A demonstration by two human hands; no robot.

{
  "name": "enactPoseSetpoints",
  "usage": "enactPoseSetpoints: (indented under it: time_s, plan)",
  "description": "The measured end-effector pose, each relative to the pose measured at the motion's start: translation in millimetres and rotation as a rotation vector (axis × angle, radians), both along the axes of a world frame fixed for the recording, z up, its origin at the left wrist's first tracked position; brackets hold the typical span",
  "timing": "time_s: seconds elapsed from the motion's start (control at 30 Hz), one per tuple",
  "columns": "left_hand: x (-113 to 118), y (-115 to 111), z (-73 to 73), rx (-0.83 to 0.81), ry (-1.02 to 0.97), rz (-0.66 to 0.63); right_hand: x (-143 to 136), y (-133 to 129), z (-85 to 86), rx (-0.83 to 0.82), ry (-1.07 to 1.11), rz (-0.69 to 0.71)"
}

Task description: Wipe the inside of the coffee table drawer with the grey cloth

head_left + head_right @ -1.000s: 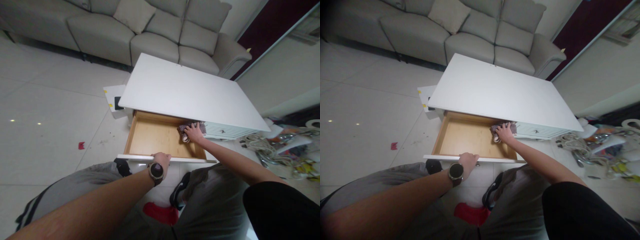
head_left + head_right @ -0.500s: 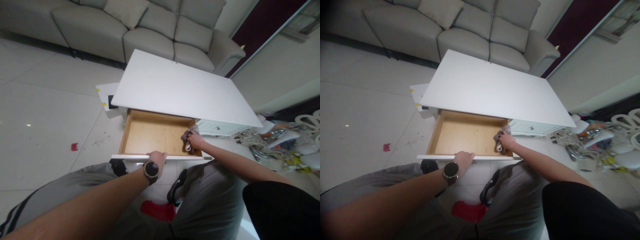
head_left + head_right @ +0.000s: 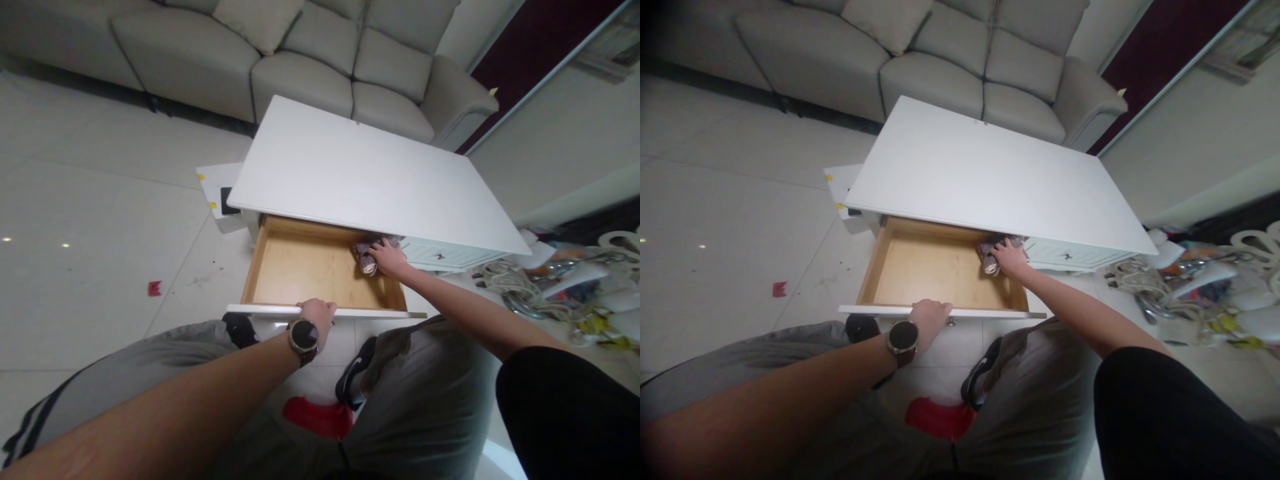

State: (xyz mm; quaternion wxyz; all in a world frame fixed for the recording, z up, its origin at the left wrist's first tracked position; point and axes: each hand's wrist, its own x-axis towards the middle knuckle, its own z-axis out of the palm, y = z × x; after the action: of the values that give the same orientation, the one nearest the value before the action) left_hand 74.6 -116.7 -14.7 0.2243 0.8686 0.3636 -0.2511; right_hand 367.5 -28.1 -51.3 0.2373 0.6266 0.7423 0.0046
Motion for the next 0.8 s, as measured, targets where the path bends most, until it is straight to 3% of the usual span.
enactPoseSetpoints:
  time_s: [0.13,0.3,0.4,0.5,0.63,0.8]
  plan:
    - [2,3,4.6,-0.024,0.041,-0.015,3,6,-18.7,-0.155,-0.112,-0.058]
    - [1,4,9.8,-0.03,0.041,-0.042,1,-27,-27.8,-0.27,-0.124,0.065]
    - [1,3,11.5,-0.025,0.044,-0.026,-8,-46,-24.5,-0.46,-0.072,0.002]
    - [2,3,11.3,-0.004,0.046,-0.029,-9,-45,-14.4,-0.551,-0.012,-0.076]
    - [4,3,9.0,-0.004,0.054,-0.043,5,-20,14.4,-0.565,0.087,-0.121]
    - [5,6,6.7,-0.024,0.049,-0.078,15,-13,45.1,-0.307,0.342,-0.222]
